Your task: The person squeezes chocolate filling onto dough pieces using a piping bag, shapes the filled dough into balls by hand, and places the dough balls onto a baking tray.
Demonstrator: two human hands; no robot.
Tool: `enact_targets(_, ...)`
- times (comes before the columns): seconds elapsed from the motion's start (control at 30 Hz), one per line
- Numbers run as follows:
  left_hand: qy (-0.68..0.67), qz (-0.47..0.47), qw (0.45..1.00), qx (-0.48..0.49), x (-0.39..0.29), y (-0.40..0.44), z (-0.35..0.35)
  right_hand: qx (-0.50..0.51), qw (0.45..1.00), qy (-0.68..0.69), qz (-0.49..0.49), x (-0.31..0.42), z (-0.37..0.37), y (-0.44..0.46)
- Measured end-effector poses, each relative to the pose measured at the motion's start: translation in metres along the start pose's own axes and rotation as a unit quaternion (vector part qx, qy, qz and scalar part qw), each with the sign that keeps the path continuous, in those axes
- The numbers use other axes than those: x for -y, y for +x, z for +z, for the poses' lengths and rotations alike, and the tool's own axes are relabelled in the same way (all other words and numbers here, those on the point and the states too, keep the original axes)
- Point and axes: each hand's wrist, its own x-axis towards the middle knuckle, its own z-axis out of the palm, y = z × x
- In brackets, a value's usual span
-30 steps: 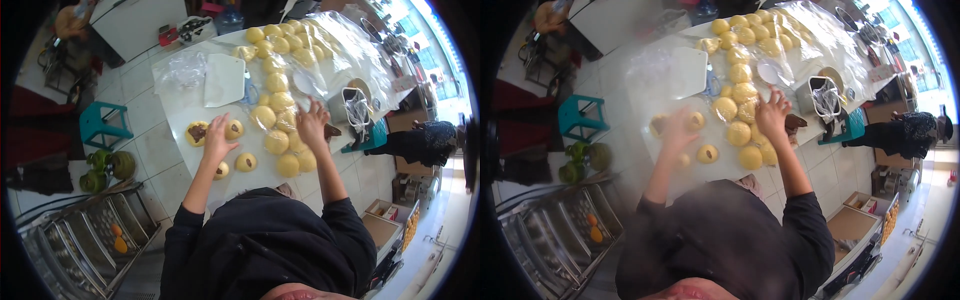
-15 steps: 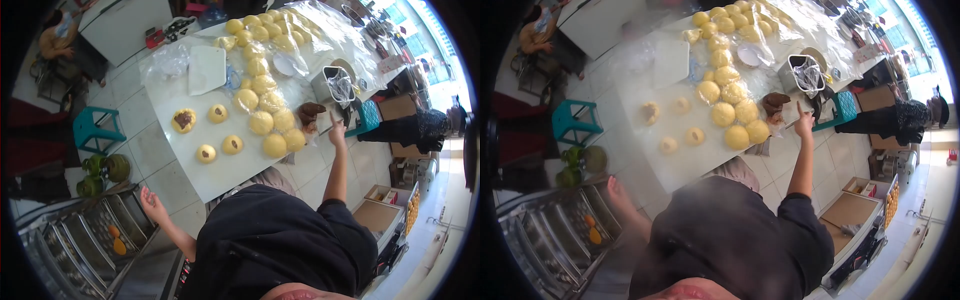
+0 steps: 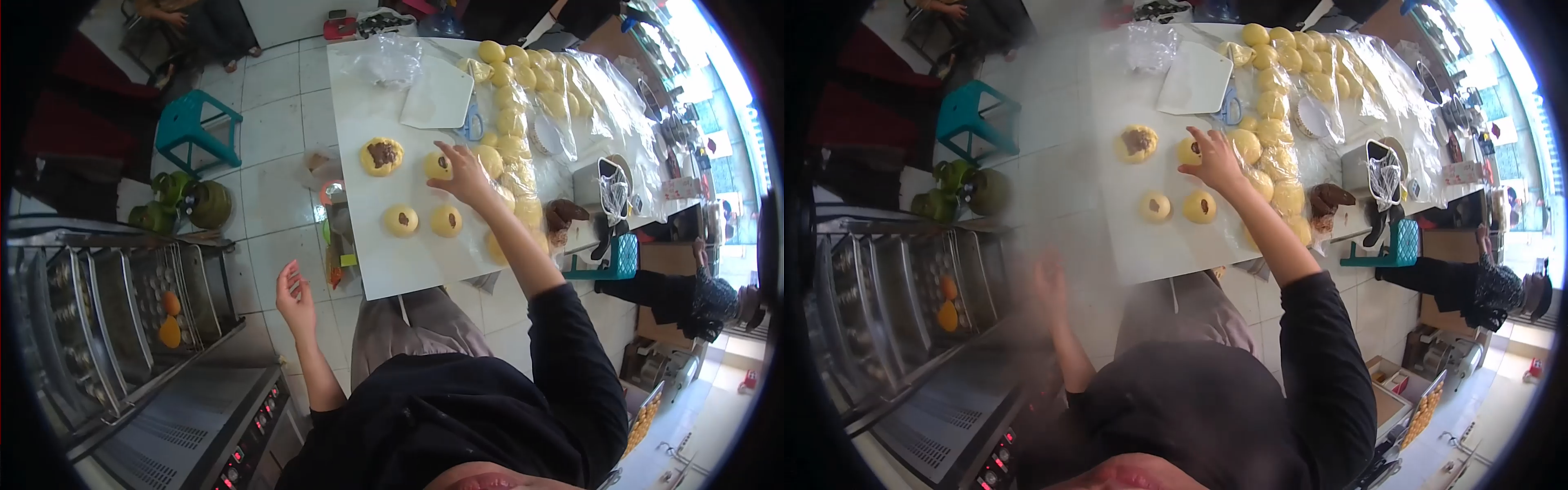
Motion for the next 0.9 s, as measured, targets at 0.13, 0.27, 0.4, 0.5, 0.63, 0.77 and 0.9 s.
enact_targets(0.13,0.003,-0.064,0.996,-0.063,0.055,-0.033,-0.030,0.119,0.990,-0.065,0.033,-0.011,0.018,0.031)
enact_targets(0.27,-0.001,-0.081,0.991,-0.111,0.084,-0.071,-0.043,0.216,0.932,0.238,0.167,-0.037,-0.018,0.041)
enact_targets(0.4,-0.001,-0.102,0.986,-0.128,0.084,-0.115,-0.030,0.196,0.799,0.541,0.171,-0.032,-0.065,0.002)
enact_targets(0.5,-0.040,-0.066,0.991,-0.112,0.089,-0.146,0.008,0.293,0.687,0.664,0.036,-0.045,-0.088,-0.046)
enact_targets(0.63,-0.277,-0.276,0.920,-0.021,0.130,-0.179,0.112,0.276,0.649,0.709,-0.023,-0.066,-0.086,-0.140)
enact_targets(0.77,-0.420,-0.356,0.833,0.054,0.135,-0.181,0.228,0.356,0.619,0.697,0.061,-0.151,-0.056,-0.235)
enact_targets(0.9,-0.524,-0.319,0.790,0.017,0.125,-0.156,0.306,0.390,0.593,0.682,0.176,-0.192,-0.029,-0.291)
